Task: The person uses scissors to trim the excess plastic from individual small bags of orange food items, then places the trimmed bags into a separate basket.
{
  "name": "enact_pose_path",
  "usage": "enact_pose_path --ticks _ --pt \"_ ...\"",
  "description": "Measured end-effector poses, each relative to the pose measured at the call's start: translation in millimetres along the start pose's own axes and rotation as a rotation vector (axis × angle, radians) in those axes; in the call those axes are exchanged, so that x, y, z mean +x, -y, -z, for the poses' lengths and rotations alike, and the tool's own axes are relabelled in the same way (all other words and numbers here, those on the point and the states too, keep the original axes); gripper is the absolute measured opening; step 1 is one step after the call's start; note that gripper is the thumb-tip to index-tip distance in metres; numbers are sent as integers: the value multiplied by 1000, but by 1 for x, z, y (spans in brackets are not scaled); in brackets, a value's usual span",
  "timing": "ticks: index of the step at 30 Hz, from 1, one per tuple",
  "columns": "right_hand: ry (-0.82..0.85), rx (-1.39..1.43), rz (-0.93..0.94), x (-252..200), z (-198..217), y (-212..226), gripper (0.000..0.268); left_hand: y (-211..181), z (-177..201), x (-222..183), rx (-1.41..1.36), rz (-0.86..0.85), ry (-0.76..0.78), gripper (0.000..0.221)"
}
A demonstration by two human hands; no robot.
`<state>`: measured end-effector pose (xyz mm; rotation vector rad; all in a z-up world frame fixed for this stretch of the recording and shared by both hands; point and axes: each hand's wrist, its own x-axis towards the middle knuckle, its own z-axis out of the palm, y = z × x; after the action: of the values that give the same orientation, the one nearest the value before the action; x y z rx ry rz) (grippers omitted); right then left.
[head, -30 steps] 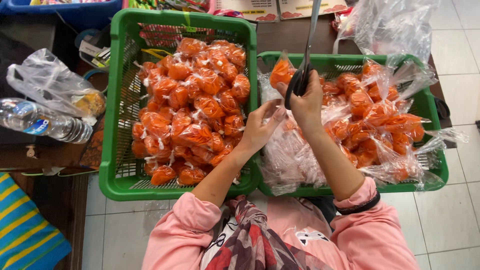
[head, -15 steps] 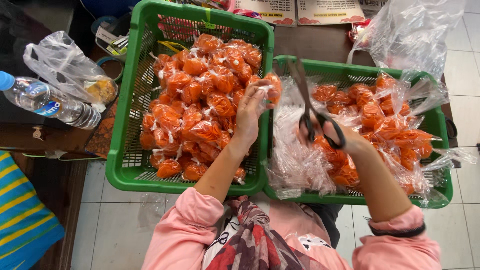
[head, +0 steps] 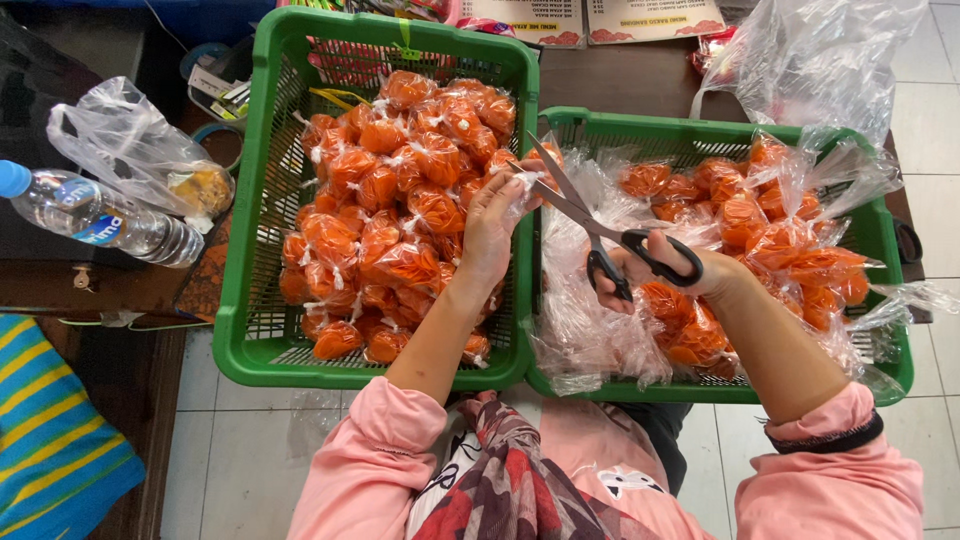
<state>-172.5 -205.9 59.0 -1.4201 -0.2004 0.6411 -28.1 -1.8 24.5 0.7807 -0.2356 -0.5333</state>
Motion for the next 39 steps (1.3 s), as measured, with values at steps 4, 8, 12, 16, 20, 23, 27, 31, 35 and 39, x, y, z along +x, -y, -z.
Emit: enact_pose_path --ticks 4,8,12,16,20,23,27,31,35,39 --pt "-6 21 -11 12 -1 8 108 24 19 8 52 -10 16 12" --pt "70 52 -41 16 5 15 111 23 17 8 72 31 40 12" --pt "123 47 -66 17 13 20 109 27 19 10 67 51 57 14" --pt "169 71 -79 21 27 16 110 36 22 13 62 79 53 18" --pt "190 107 -77 25 24 24 110 31 22 14 3 61 53 12" --pt "197 146 -76 29 19 28 111 34 27 16 4 54 58 10" --pt "191 165 -76 33 21 24 111 40 33 19 33 54 52 9" --pt "126 236 -71 30 31 11 106 36 31 19 54 27 50 7" --pt "128 213 -83 33 21 19 105 32 25 15 98 14 53 7" --pt "161 160 -86 35 4 31 111 28 14 9 102 19 69 7"
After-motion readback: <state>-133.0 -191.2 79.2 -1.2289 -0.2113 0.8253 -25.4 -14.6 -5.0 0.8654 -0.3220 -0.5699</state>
